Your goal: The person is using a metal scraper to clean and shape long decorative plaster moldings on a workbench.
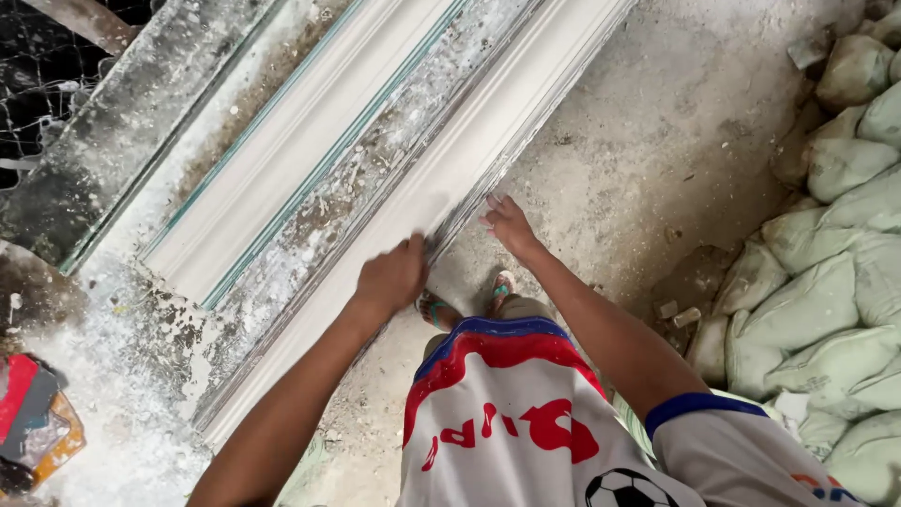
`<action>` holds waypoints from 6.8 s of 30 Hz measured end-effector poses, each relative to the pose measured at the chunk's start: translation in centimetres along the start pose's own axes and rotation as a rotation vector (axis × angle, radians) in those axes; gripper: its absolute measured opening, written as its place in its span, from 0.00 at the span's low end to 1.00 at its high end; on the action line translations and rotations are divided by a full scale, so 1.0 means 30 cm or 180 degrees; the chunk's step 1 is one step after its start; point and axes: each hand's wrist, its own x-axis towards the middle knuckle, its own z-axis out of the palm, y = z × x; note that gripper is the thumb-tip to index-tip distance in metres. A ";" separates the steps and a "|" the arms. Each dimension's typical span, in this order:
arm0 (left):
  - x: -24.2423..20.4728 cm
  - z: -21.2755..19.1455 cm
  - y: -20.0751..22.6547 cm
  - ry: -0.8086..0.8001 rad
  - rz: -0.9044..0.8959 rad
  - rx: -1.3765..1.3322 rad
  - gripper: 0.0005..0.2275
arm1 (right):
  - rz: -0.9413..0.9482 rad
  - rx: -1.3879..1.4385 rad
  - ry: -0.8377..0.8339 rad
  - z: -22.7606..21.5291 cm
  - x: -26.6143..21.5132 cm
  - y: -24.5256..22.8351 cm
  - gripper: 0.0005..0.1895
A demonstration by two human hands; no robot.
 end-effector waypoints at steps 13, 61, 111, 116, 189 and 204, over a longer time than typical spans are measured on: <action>0.245 -0.008 0.182 0.0621 0.0591 0.1122 0.15 | 0.0038 0.0165 -0.0207 0.019 0.035 0.047 0.43; 0.689 -0.228 0.462 -0.0388 -0.1025 0.0406 0.22 | -0.0261 0.0051 -0.0252 -0.871 0.626 -0.491 0.49; 0.921 -0.166 0.765 -0.0739 -0.0753 0.1684 0.28 | 0.0215 -0.0169 -0.0425 -1.604 1.066 -0.926 0.48; 0.683 0.024 0.560 -0.0360 -0.0596 0.2198 0.31 | -0.0126 0.0123 -0.0453 -1.533 1.131 -0.891 0.53; 1.944 -0.292 1.150 0.0238 -0.1025 -0.0125 0.21 | 0.0171 0.0236 -0.0187 -2.230 1.573 -1.279 0.45; 2.453 -0.371 1.436 0.0784 -0.1069 -0.0516 0.18 | 0.0309 0.0490 -0.0050 -2.228 1.610 -1.274 0.48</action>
